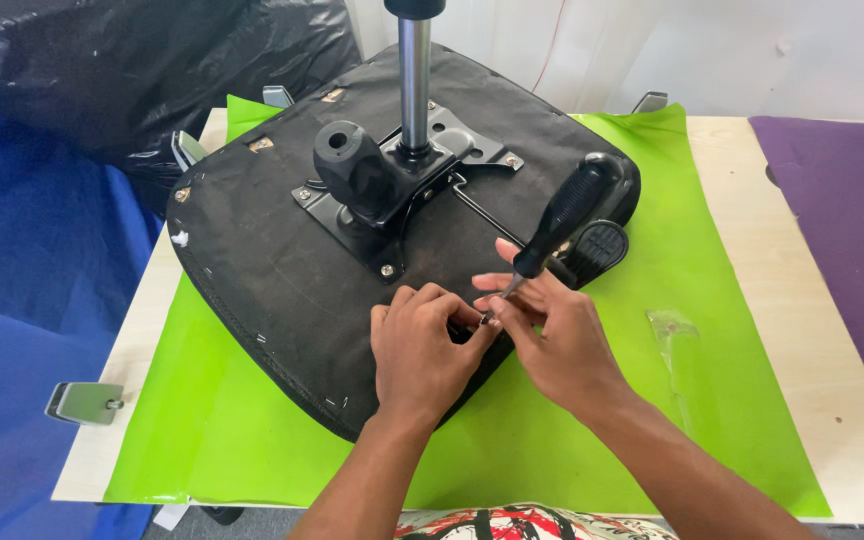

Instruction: The person uses a screwdriver to work on a screw at the edge of a chair seat's metal tilt mechanism, steadying the seat with the other hand. They continue turning the screwdriver on the screw, then set the screwdriver down and press on the seat with both hands.

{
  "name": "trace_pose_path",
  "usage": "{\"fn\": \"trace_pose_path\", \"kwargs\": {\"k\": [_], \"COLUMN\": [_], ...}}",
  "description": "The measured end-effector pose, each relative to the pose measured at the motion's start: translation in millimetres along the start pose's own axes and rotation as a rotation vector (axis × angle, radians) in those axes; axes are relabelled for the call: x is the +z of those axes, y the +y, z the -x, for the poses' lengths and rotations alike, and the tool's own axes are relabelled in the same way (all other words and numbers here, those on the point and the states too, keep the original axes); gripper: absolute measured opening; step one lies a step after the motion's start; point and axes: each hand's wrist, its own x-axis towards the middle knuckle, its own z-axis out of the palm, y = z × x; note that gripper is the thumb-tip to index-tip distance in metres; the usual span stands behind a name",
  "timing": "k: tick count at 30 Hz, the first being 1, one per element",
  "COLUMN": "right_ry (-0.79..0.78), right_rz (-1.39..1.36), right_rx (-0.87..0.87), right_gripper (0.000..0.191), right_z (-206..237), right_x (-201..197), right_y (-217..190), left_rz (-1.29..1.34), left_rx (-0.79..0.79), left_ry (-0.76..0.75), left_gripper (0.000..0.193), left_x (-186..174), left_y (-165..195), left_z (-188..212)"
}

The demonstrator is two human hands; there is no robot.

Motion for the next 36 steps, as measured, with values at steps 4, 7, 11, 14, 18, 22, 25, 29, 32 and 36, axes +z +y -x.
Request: {"fn": "trace_pose_path", "kwargs": {"k": [4,7,11,14,18,22,25,29,32,36], "right_ry": [0.071,0.113,0.084,0.086,0.145,0.147,0.101,0.088,0.137,0.139], "right_rz": [0.137,0.204,0.052,-0.037,0.169,0.158,0.08,-0.022,0.092,0.131], "right_rx": [0.025,0.106,-0.024,-0.039,0.082,0.022,-0.061,-0.009,0.039,0.061], "right_gripper": [0.034,0.025,0.026,0.025,0.022,0.023,0.023,0.022,0.021,0.022], "right_z": [-1.2,-2.9,-0.4,1.6,-1.7,-2.9,-0.4,0.6,-1.1,-1.2], "right_x": [1.5,3.7,3.6,5.0,4.9,5.2,4.9,5.2,5.6,4.7], "right_y": [-2.8,-3.5,-1.9,-0.3,-1.3,-3.0,-2.6,-0.5,0.5,1.0], "left_rz": [-0.017,-0.026,-0.024,-0.024,-0.024,-0.021,-0.024,-0.018,-0.018,-0.017], "left_rx": [0.009,0.003,0.008,0.011,-0.029,-0.002,0.015,0.021,0.026,0.029], "left_ry": [-0.011,-0.015,-0.006,-0.016,-0.066,-0.025,-0.011,-0.004,0.007,0.013], "left_gripper": [0.023,0.023,0.024,0.023,0.022,0.021,0.021,0.022,0.022,0.021], "left_x": [0.5,0.6,-0.4,-1.0,-1.8,-2.0,-1.8,-1.1,-0.7,0.1], "left_y": [-1.3,-1.3,-0.7,-0.3,0.3,0.8,0.2,-0.9,-1.6,-1.5], "left_z": [-0.4,-0.3,0.6,0.6,-0.4,0.4,0.7,1.2,0.8,0.5]}}
